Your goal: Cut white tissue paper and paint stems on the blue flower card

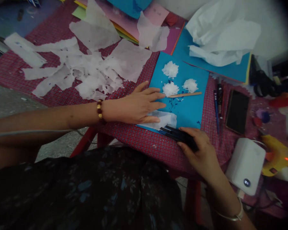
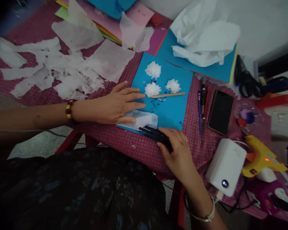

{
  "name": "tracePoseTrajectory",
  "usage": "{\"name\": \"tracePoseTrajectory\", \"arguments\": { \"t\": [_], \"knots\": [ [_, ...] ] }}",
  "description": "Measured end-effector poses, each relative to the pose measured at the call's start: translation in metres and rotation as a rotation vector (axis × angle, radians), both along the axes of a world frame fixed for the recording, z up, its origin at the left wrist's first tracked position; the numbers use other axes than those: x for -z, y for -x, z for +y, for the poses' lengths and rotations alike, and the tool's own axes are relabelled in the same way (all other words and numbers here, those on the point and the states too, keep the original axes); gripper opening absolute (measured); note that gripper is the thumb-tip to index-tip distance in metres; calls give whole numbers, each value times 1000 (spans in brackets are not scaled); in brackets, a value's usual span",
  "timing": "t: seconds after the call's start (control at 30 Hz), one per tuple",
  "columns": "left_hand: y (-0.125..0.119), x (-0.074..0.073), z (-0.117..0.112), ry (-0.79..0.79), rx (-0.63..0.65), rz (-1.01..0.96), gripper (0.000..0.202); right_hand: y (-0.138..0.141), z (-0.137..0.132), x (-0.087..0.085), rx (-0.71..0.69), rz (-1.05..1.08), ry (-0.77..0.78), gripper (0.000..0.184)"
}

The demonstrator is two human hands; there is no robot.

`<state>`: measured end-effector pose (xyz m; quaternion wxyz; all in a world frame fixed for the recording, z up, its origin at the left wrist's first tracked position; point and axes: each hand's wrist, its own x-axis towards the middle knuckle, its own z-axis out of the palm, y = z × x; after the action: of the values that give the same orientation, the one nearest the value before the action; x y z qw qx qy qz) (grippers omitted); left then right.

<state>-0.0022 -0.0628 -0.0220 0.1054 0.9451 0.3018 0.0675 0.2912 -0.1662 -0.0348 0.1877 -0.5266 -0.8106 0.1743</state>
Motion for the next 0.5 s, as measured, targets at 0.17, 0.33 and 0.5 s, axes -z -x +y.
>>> {"name": "tracePoseTrajectory", "arguments": {
  "t": [0.17, 0.33, 0.5],
  "knots": [
    [-22, 6, 11, 46, 110, 1, 54, 0, 0, 1, 32, 69, 24, 28],
    [-26, 18, 14, 72, 67, -7, 48, 7, -9, -3, 51, 72, -4, 26],
    [-25, 20, 13, 56, 69, -12, 48, 12, -30, -2, 116, 122, 22, 25]
  ]
}}
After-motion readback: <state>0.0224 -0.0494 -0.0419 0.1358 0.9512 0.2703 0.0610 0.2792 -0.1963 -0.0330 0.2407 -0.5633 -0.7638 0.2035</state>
